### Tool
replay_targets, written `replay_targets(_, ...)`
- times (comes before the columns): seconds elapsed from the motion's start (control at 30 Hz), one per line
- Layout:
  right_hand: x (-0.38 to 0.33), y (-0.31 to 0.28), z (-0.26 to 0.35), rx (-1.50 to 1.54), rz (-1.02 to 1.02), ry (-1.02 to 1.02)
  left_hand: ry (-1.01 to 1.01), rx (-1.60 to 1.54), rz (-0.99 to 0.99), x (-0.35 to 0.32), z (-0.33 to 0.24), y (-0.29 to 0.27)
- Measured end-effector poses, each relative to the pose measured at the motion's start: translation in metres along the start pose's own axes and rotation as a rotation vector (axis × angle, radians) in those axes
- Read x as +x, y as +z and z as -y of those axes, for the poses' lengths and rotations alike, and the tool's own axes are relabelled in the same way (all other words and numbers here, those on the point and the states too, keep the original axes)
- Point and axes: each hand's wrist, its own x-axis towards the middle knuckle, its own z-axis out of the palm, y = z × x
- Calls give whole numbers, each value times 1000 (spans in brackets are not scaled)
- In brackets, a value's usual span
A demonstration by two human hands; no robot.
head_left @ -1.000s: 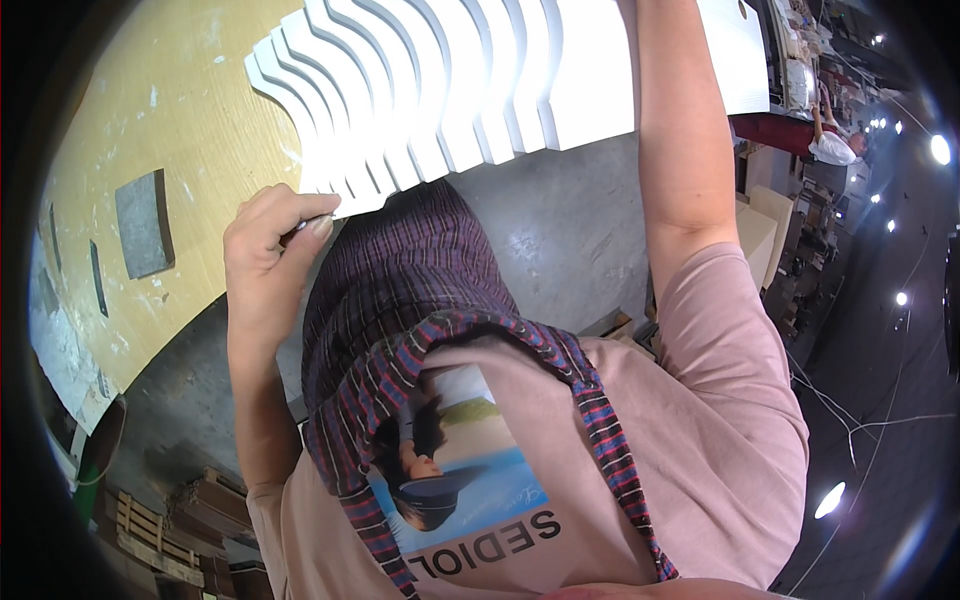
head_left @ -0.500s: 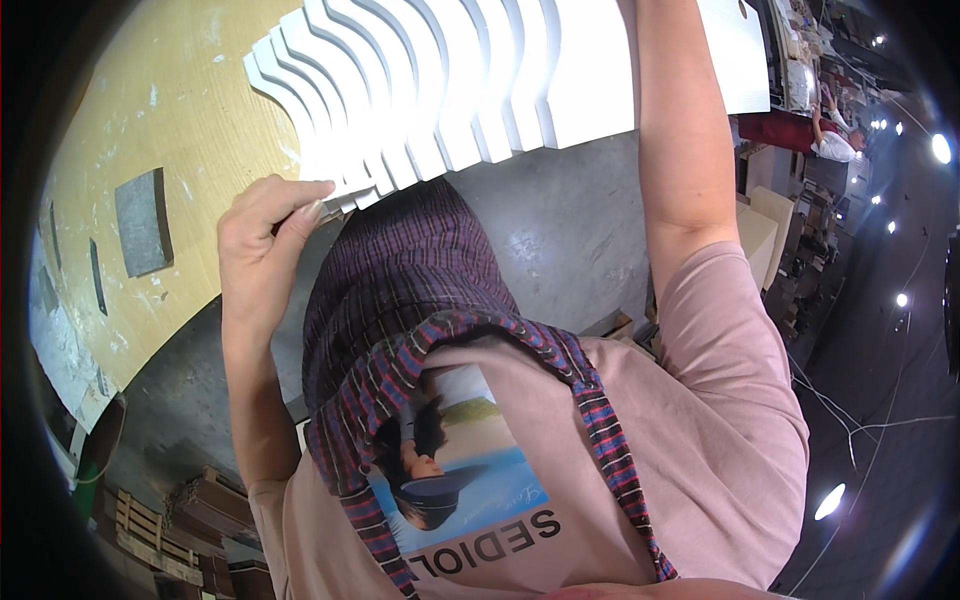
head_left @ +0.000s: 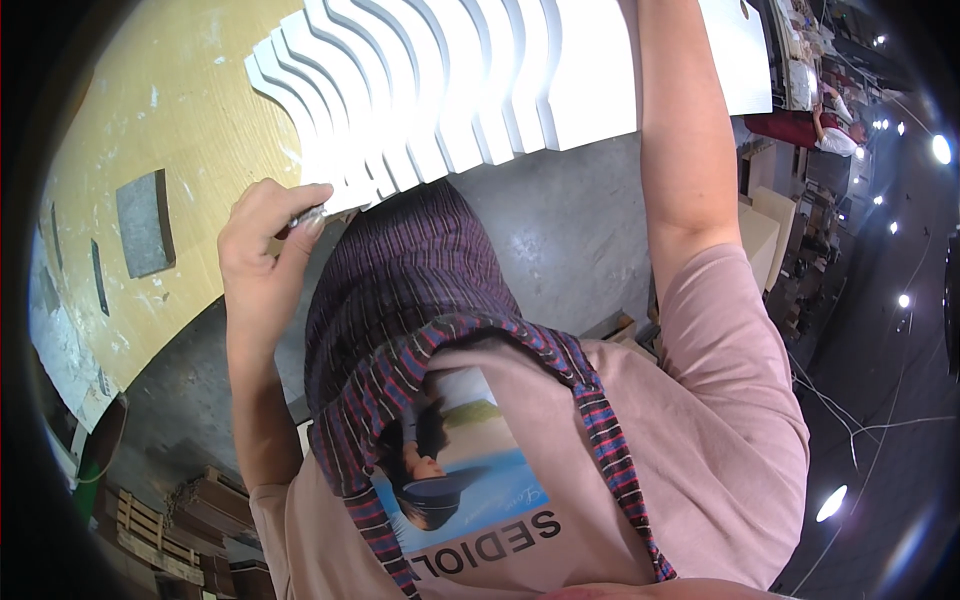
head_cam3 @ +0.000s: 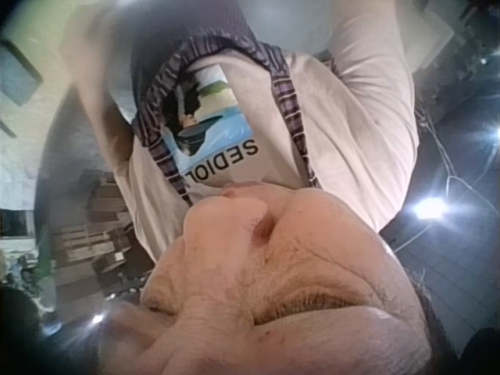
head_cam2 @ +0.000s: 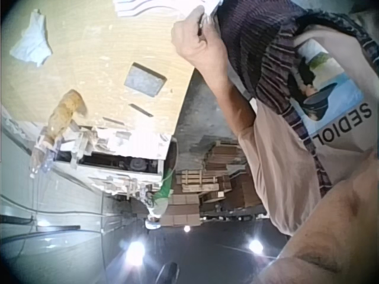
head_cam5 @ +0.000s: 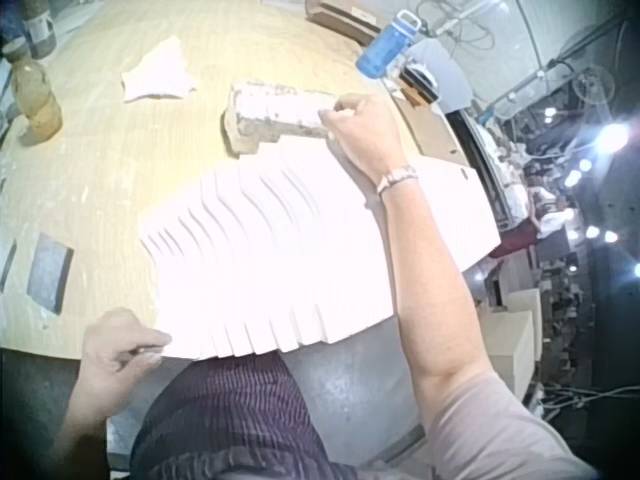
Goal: The person applies white paste into the grooves of a curved white object using a scraper. They scoop the paste from a sheet on the workbench and spread it into the parallel grooves one by one.
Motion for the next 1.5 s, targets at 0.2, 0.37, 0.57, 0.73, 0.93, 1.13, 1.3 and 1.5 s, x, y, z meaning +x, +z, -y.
replay_targets(0.2,0,-2,0,-34,-12,0,77,93,-45,-2,0,3)
replay_targets(0.37,1,-2,4,-29,3,-7,57,64,0,2,8,-1)
replay_targets(0.57,0,-4,2,-33,3,6,102,140,14,8,4,1)
replay_targets(0.73,-1,-5,8,34,24,26,235,336,18,2,6,7)
replay_targets(0.93,-3,-5,8,69,3,11,279,326,-95,5,2,3)
replay_targets(1.13,-1,-5,6,-17,12,19,261,280,-54,3,10,7)
replay_targets(1.3,-1,-5,8,-2,10,33,274,272,-93,5,14,8)
replay_targets(1.5,-1,-4,2,-46,-15,-1,316,314,-115,6,12,6)
